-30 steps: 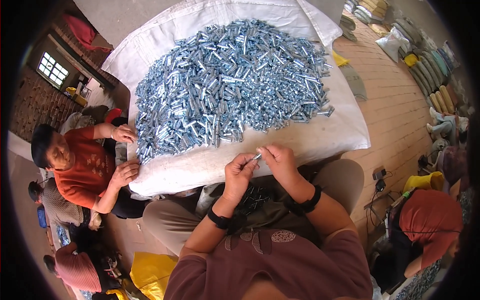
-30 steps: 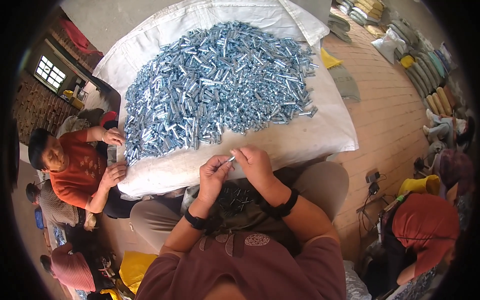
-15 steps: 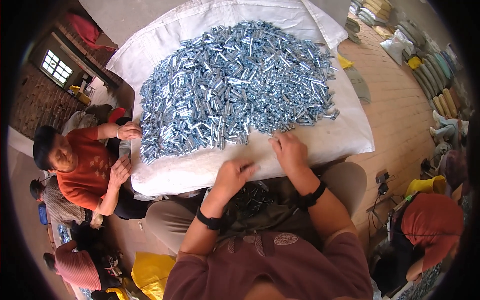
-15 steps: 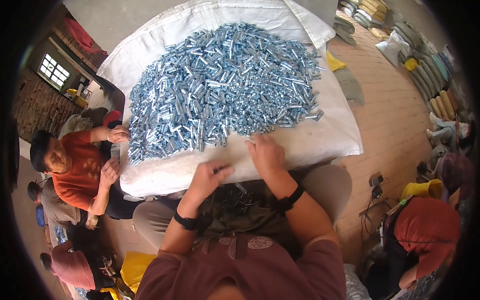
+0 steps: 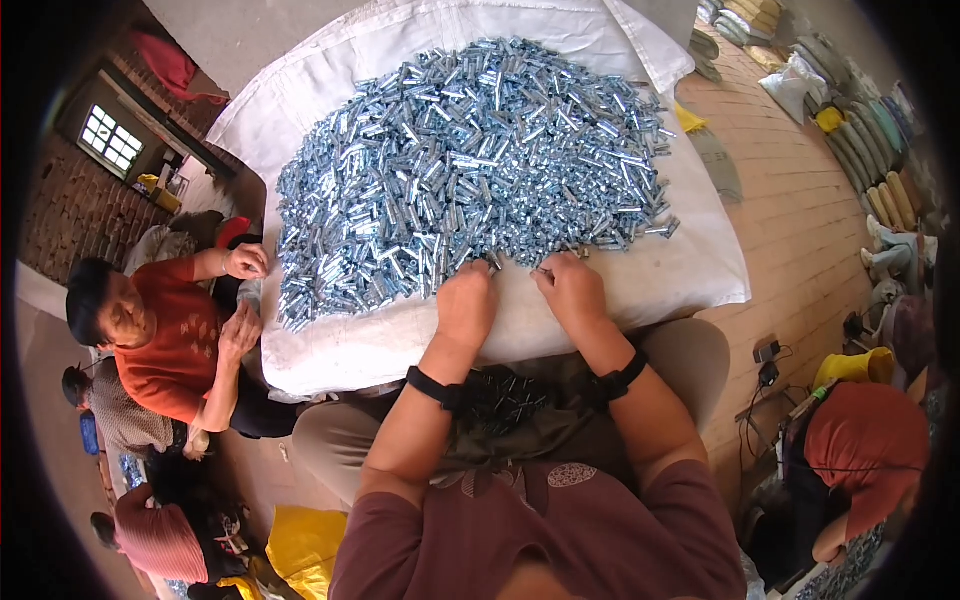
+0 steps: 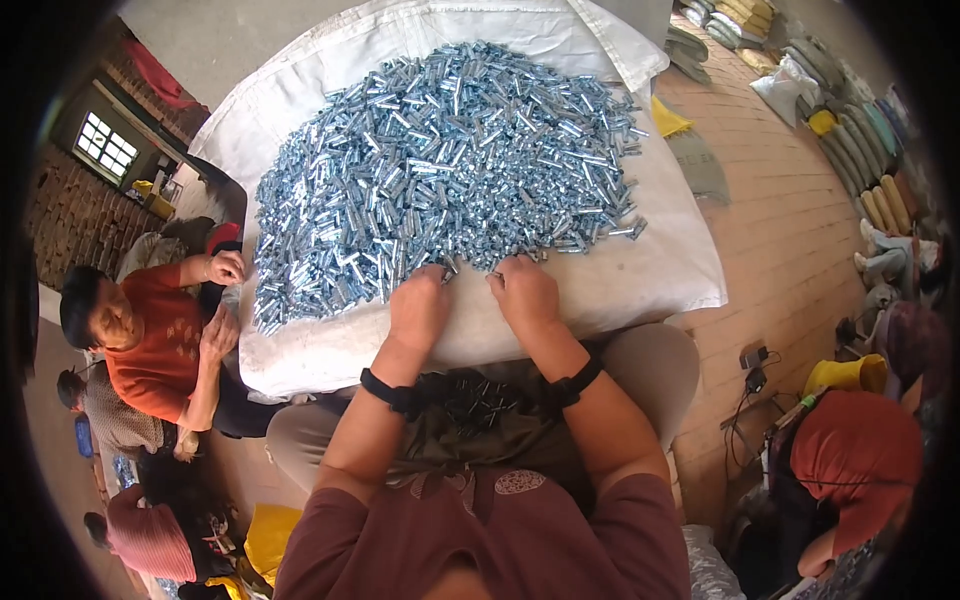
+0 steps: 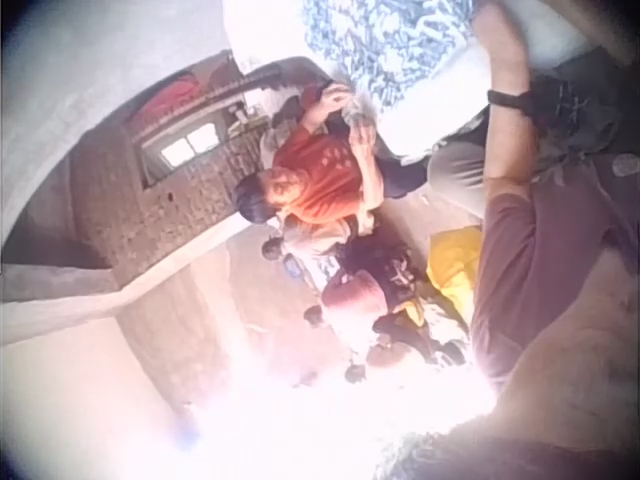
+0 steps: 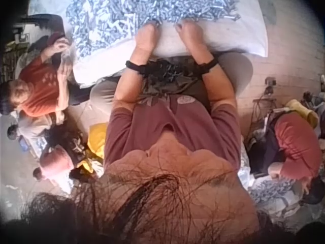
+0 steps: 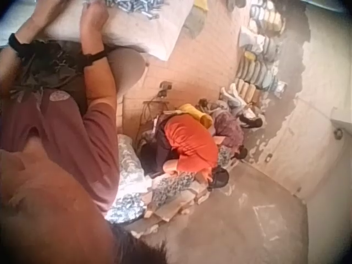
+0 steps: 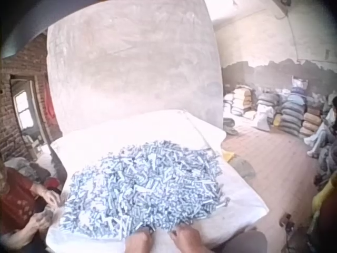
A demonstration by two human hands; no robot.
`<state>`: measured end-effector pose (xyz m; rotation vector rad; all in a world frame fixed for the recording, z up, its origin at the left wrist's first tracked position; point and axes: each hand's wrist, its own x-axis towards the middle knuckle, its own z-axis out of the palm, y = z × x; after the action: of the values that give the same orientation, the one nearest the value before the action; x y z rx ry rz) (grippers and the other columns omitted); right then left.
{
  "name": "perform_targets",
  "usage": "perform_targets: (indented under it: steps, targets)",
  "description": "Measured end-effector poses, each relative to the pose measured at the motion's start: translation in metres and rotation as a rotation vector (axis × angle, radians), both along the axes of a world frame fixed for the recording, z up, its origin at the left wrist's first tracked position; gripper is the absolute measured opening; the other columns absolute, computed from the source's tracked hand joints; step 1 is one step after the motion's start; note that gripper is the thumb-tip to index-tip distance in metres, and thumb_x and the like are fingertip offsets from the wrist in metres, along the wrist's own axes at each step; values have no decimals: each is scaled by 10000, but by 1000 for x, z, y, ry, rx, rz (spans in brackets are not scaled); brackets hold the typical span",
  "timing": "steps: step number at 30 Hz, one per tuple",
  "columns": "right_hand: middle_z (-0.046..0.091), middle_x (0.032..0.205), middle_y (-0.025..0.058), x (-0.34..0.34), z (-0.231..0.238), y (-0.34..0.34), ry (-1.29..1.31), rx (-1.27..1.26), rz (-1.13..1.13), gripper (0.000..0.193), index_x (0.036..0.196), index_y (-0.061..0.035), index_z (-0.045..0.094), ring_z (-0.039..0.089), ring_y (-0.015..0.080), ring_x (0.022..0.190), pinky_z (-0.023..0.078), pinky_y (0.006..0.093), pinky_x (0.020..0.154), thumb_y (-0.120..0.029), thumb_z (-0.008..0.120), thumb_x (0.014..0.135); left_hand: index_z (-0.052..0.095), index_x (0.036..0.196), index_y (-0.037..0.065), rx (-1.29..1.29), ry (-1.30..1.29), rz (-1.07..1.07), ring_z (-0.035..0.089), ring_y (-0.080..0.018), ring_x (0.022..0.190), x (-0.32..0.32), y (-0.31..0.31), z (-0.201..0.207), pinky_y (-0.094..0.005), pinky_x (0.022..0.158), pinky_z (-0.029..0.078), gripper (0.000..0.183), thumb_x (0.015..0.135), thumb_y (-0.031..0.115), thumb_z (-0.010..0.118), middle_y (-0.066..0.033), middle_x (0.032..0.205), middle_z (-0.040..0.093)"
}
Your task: Inspecting and sorting a large pile of small metal fasteners or bolts into containers and bags while sitting on the floor.
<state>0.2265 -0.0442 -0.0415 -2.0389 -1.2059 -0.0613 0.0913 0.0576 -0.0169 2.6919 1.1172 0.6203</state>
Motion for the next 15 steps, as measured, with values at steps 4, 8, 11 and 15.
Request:
perform_targets:
  steps: [4,8,11,15]
  targets:
    - [608,739,144,1,-1,0,50,61,3,125,783,-33,620,591,327,645,476,396,592,-138,668,736,576,787,24,47,181,-154,635,-343,692,5,11,12,-412,617,513,55,750,48,544,-187,804,625]
    - [628,797,136,3,-2,-3,70,100,3,168,875,-46,650,623,269,674,498,386,604,-136,651,734,568,782,4,-170,-40,-115,634,-275,639,1,6,19,-363,575,494,63,732,39,586,-164,786,635]
    - [632,754,57,-1,8,-7,769,135,137,177,956,-31,660,600,150,630,497,272,558,-116,631,803,555,788,1,-695,-479,-57,587,-157,588,-9,-1,10,-283,540,461,82,733,26,611,-86,751,629]
    - [614,807,27,-5,21,-13,1339,138,298,195,1010,7,642,564,81,672,500,225,556,-113,596,863,535,901,36,-1380,-789,-89,439,-45,490,-18,-22,15,-194,419,309,146,778,-5,603,-33,746,612]
